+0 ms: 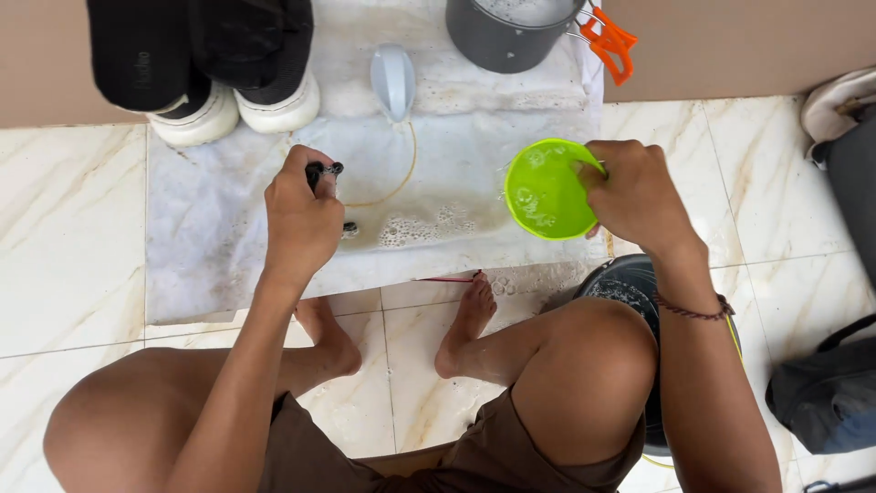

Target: The person scrubs black shoelaces with a brush and soapy water, rinses them in a green cup, and then re-laces a pair of black sneakers. The person also removes and replaces the insoles of the shoes during the process.

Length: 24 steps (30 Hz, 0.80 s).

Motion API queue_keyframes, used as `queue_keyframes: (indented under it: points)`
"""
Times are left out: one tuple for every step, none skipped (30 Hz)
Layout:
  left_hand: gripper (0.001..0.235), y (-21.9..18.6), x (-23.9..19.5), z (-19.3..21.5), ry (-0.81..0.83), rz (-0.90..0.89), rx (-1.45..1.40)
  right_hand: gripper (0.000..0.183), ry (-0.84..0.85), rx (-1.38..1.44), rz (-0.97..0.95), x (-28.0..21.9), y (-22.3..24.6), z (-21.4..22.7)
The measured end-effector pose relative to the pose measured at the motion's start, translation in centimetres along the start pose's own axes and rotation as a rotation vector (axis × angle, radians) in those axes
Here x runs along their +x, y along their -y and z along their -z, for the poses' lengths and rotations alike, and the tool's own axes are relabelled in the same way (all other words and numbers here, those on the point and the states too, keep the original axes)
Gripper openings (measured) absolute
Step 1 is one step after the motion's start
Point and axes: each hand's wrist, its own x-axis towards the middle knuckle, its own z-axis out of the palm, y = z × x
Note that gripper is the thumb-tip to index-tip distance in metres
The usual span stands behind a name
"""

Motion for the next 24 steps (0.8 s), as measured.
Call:
queue_keyframes:
  points:
    - [0.017, 0.2, 0.1, 0.6, -0.013, 0.009, -0.009, 0.027, 0.009, -0.01, 0.013, 0.7, 2.6, -0.8]
    - [0.017, 0.4, 0.2, 1.2, -0.075, -0.017, -0.052, 0.028, 0.066, 0.064, 0.023, 1.5, 5.1, -1.6]
    - [0.016, 0.5, 0.6, 1.8, -0.138, -0.049, -0.093, 0.029, 0.12, 0.138, 0.033, 2.2, 7.7, -2.4]
    - [0.016, 0.5, 0.6, 2.2, -0.152, -0.044, -0.101, 0.029, 0.124, 0.128, 0.045, 4.0, 7.2, -4.0]
    - [0.015, 0.4, 0.7, 2.7, -0.148, -0.018, -0.137, 0.029, 0.186, 0.14, 0.03, 5.8, 6.7, -5.6]
    - [0.014, 0.3, 0.8, 3.1, -0.143, 0.008, -0.173, 0.034, 0.247, 0.152, 0.014, 7.6, 6.1, -7.1]
    - [0.014, 0.2, 0.7, 3.3, -0.157, 0.008, -0.181, 0.034, 0.248, 0.143, 0.027, 8.3, 6.6, -8.0]
    - [0.015, 0.1, 0.6, 3.3, -0.156, 0.013, -0.217, 0.036, 0.286, 0.143, 0.029, 9.0, 7.0, -8.8]
    - [0.016, 0.0, 0.6, 3.5, -0.153, 0.017, -0.249, 0.038, 0.322, 0.147, 0.029, 9.7, 7.4, -9.8]
    - [0.016, -0.2, 0.8, 3.5, -0.163, 0.017, -0.253, 0.038, 0.323, 0.141, 0.039, 9.9, 8.4, -10.0]
    - [0.015, -0.3, 0.9, 3.5, -0.166, 0.02, -0.283, 0.038, 0.33, 0.144, 0.045, 9.9, 9.2, -10.4]
    - [0.015, -0.5, 1.0, 3.3, -0.169, 0.024, -0.313, 0.039, 0.337, 0.148, 0.051, 9.9, 9.9, -10.7]
    - [0.015, -0.7, 0.9, 3.4, -0.172, 0.025, -0.317, 0.039, 0.338, 0.143, 0.053, 9.4, 11.0, -10.9]
    - [0.014, -1.0, 0.7, 3.3, -0.187, 0.017, -0.371, 0.04, 0.364, 0.106, 0.044, 9.0, 12.0, -11.1]
    - [0.014, -1.4, 0.7, 3.0, -0.195, 0.005, -0.427, 0.041, 0.383, 0.069, 0.028, 8.4, 12.7, -11.0]
    - [0.014, -1.9, 0.5, 2.9, -0.191, 0.002, -0.432, 0.041, 0.378, 0.065, 0.024, 7.3, 14.5, -10.2]
    - [0.012, -2.4, 0.2, 2.9, -0.178, -0.009, -0.501, 0.043, 0.391, 0.034, 0.014, 6.2, 16.5, -9.5]
    - [0.016, -2.8, 0.0, 2.9, -0.164, -0.02, -0.571, 0.045, 0.404, 0.003, 0.004, 5.1, 18.5, -8.9]
    - [0.016, -3.2, -0.3, 3.0, -0.167, -0.021, -0.567, 0.045, 0.405, 0.005, 0.008, 4.7, 18.5, -8.6]
    - [0.021, -3.7, -0.6, 3.2, -0.159, -0.023, -0.665, 0.043, 0.335, -0.003, 0.053, 4.2, 18.6, -8.2]
    - [0.026, -4.2, -0.7, 3.3, -0.151, -0.027, -0.763, 0.041, 0.262, -0.01, 0.101, 3.9, 18.6, -7.8]
    - [0.026, -4.9, -0.9, 4.2, -0.156, -0.031, -0.76, 0.041, 0.261, -0.008, 0.107, 3.5, 18.6, -7.7]
    - [0.034, -5.7, -1.2, 5.0, -0.17, -0.051, -0.805, 0.032, 0.109, 0.073, 0.289, 2.9, 18.6, -7.6]
    - [0.041, -6.4, -1.5, 5.6, -0.185, -0.072, -0.85, 0.023, -0.044, 0.153, 0.469, 2.3, 18.4, -7.4]
